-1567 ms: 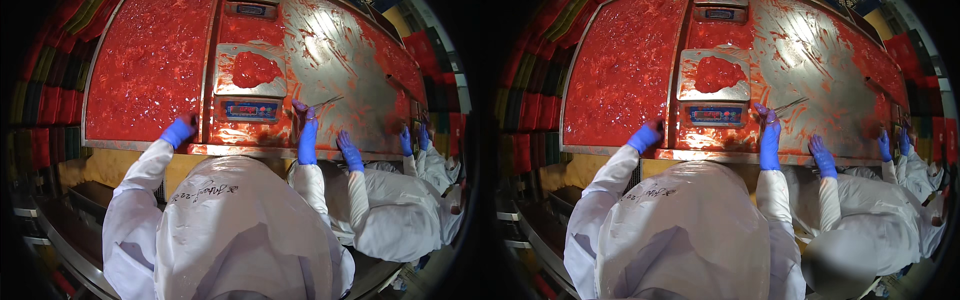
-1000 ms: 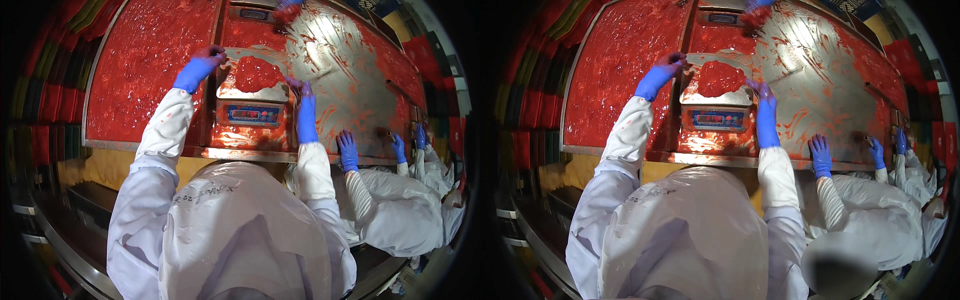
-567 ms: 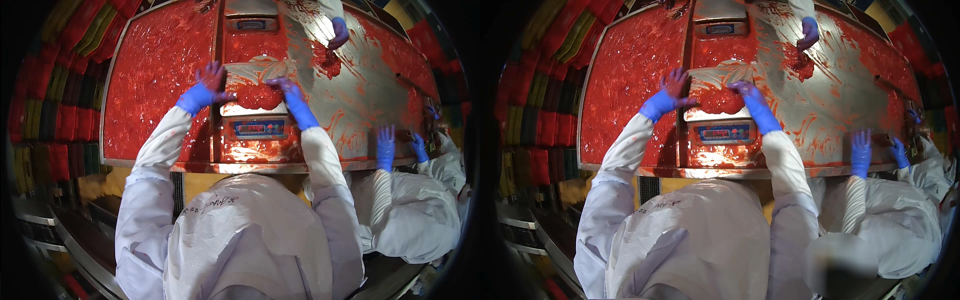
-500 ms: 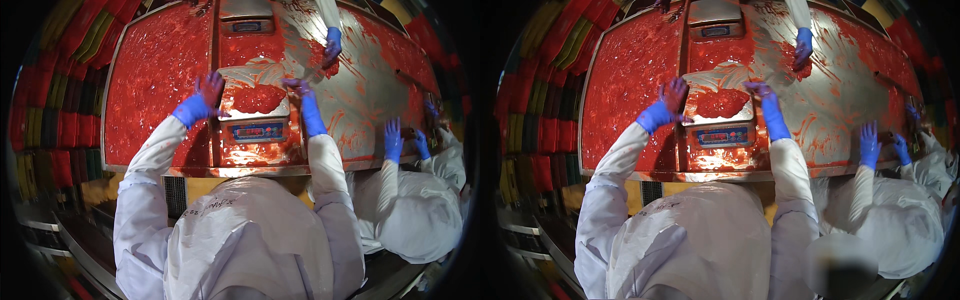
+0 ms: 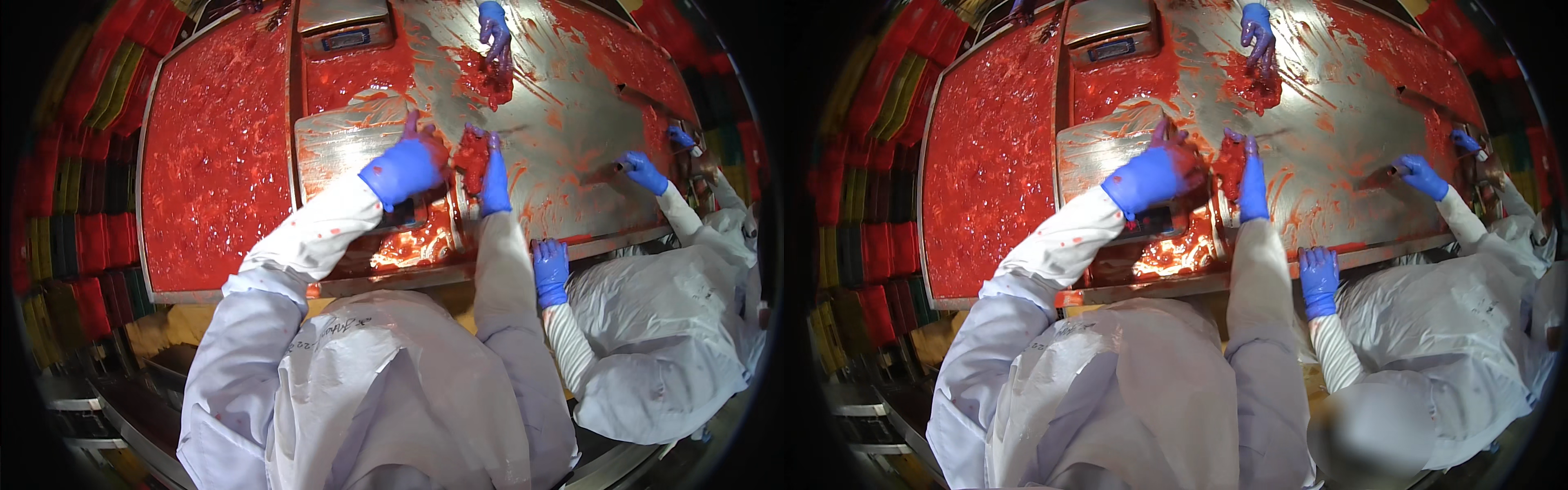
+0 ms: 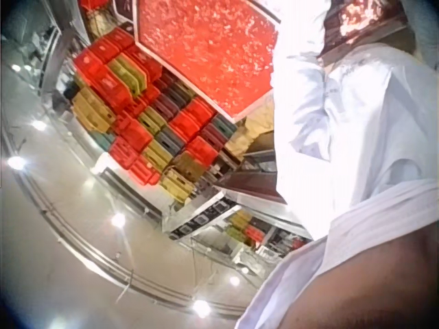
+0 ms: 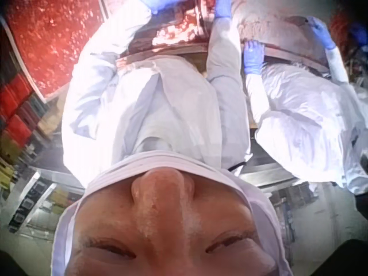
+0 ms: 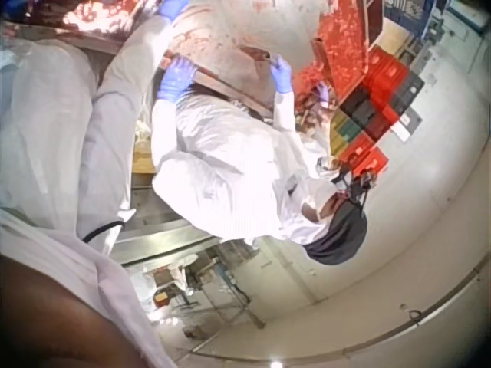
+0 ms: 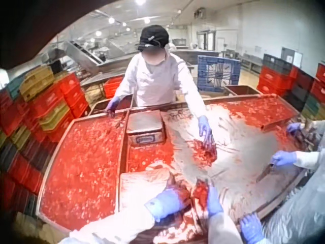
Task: The person scoops a red paste from a large tray onto a digital scale, then uses a metal spatula to level and shape the portion. The person repeats this process multiple times, transferring the paste between the tray and the scale.
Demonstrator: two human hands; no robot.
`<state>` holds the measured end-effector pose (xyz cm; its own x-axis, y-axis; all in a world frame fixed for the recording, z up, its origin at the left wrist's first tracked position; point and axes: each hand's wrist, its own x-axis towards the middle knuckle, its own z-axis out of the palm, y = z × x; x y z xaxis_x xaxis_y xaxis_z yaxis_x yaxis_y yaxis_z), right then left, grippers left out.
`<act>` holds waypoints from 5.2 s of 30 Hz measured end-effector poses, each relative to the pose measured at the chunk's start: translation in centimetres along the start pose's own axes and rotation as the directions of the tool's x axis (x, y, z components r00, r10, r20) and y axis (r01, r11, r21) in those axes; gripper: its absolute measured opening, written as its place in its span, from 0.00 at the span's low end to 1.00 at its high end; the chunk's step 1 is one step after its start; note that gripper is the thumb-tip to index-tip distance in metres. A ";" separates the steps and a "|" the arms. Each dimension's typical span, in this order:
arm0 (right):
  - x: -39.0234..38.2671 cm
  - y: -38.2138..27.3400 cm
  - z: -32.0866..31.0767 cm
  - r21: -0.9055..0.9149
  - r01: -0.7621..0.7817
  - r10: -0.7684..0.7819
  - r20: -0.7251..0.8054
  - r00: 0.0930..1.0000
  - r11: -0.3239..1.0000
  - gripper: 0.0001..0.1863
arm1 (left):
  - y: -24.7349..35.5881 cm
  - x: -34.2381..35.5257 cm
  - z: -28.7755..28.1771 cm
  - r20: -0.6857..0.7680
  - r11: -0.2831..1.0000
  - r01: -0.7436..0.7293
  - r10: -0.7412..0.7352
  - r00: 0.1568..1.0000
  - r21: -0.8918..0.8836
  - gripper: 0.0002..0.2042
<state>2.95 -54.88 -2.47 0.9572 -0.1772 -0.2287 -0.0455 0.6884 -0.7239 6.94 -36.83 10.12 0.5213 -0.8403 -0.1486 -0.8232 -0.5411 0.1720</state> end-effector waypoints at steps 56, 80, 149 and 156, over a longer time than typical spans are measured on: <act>-13.0 3.5 11.3 -0.574 0.063 0.024 0.143 0.989 0.817 0.14 | -20.8 -29.1 12.4 -0.120 0.437 0.880 -0.899 0.421 -0.187 0.32; -6.1 -0.7 11.7 0.075 0.369 -0.375 0.274 0.886 0.926 0.27 | -9.4 -23.2 5.2 -0.460 0.878 0.379 -0.476 0.749 -0.292 0.22; -13.0 8.9 21.2 0.223 -0.122 -0.005 0.496 0.868 0.967 0.28 | -1.2 -21.7 2.4 -0.103 0.193 0.012 -0.575 0.812 -0.981 0.23; -16.4 9.8 11.8 -0.831 -0.008 0.582 0.383 0.718 0.556 0.15 | -10.1 -30.0 8.0 -0.074 0.031 -0.097 -0.875 0.478 -0.995 0.23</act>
<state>-9.79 -36.88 1.84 0.7697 0.5426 -0.3364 -0.2706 -0.1999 -0.9417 -2.23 -5.86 5.03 0.9864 0.0693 -0.1493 0.1473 0.0321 0.9886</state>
